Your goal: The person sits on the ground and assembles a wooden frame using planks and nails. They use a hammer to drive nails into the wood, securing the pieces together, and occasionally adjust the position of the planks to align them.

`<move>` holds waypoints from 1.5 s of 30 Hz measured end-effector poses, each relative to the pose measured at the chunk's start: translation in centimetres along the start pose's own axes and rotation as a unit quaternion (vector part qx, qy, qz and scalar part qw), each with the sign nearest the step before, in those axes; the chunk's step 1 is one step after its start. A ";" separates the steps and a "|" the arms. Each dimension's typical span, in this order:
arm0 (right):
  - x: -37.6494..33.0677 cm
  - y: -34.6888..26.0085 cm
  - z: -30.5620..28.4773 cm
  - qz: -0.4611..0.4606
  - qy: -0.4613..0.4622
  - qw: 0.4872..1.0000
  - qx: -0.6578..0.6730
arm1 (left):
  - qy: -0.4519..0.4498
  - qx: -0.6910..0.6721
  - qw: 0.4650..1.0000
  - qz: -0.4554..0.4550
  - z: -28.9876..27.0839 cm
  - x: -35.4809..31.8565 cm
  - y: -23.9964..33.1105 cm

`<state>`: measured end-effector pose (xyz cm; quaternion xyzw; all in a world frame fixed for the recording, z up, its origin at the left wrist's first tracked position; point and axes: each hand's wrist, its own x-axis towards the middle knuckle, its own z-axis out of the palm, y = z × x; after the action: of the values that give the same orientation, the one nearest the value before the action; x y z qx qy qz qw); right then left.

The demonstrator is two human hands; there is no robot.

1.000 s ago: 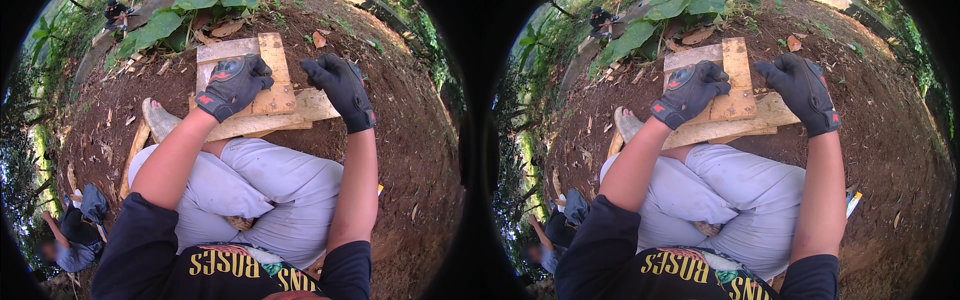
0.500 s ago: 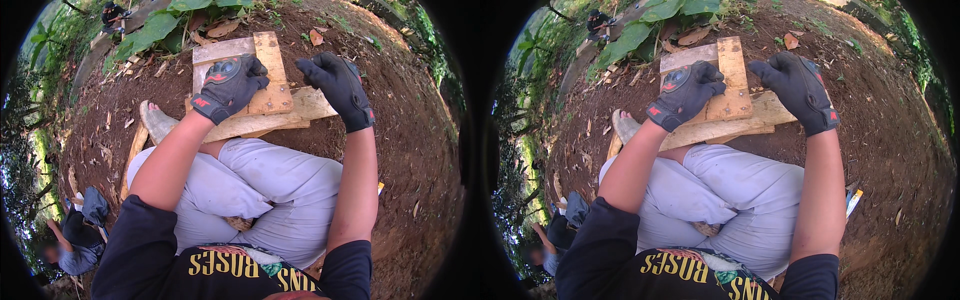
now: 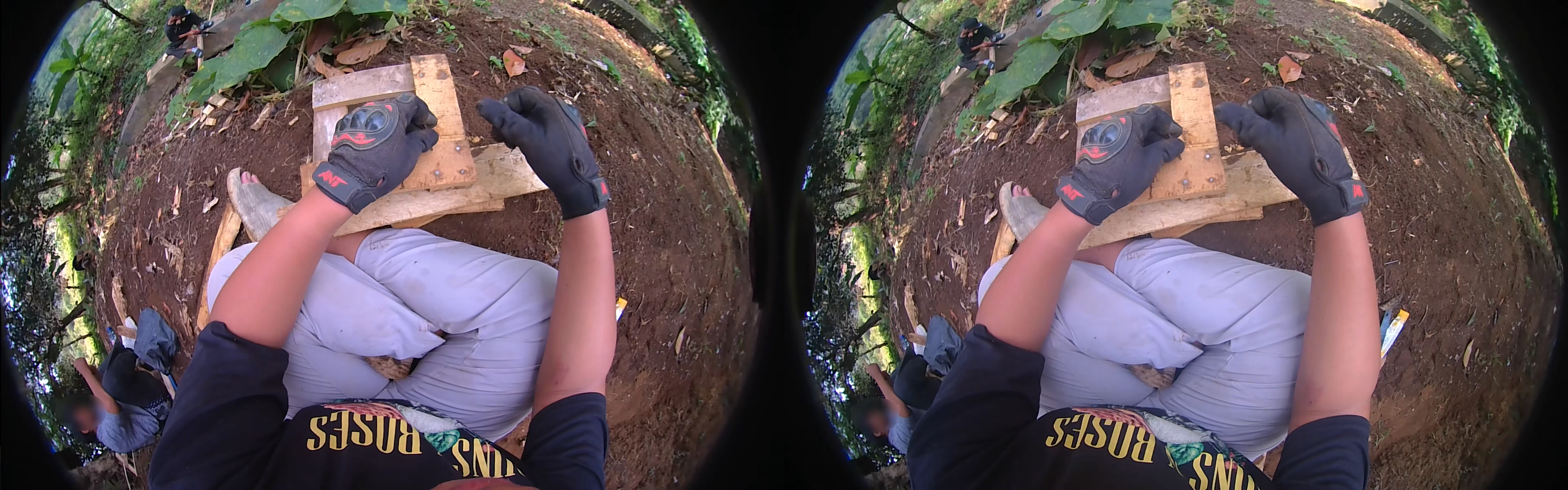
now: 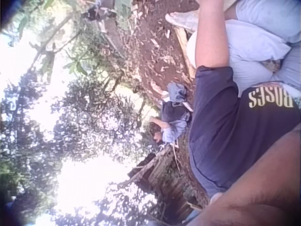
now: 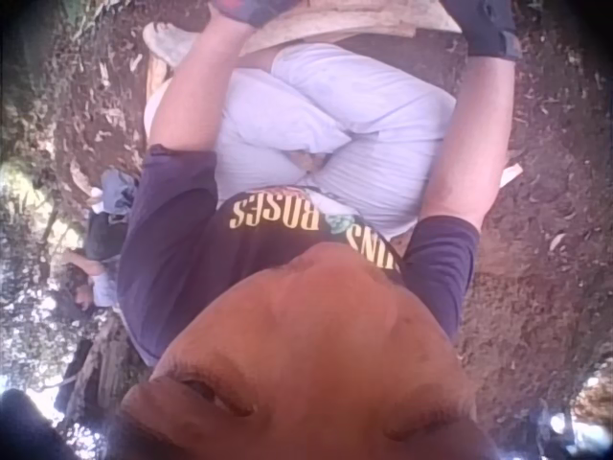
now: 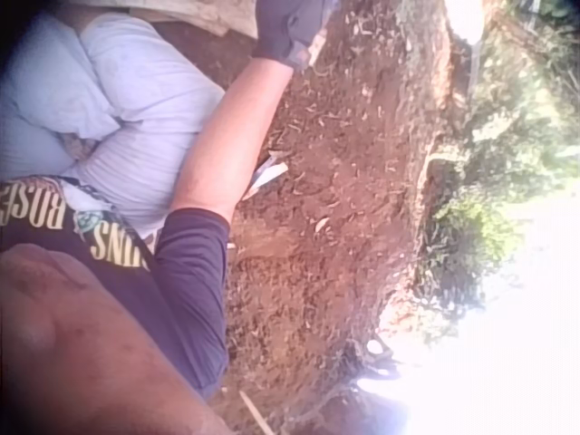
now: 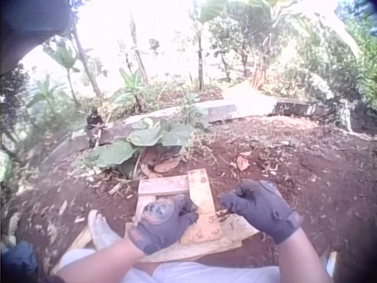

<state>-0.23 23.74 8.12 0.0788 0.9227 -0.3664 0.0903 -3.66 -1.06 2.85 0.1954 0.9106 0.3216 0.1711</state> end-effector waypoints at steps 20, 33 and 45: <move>-31.8 12.9 -5.3 0.331 0.257 0.908 -0.006 | 0.031 -0.015 0.999 0.020 0.2 0.5 0.0; -55.0 12.9 11.5 0.526 0.238 0.793 -0.194 | 0.026 -0.121 0.992 -0.021 0.4 -0.3 0.7; -35.4 -3.7 -3.2 0.267 0.298 0.917 -0.005 | -0.019 -0.163 0.984 -0.063 -0.5 -0.3 -0.9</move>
<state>33.06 20.49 20.86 0.4270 0.8534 -0.2837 -0.0941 -3.84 -2.10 2.66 0.1132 0.8527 0.4508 0.2383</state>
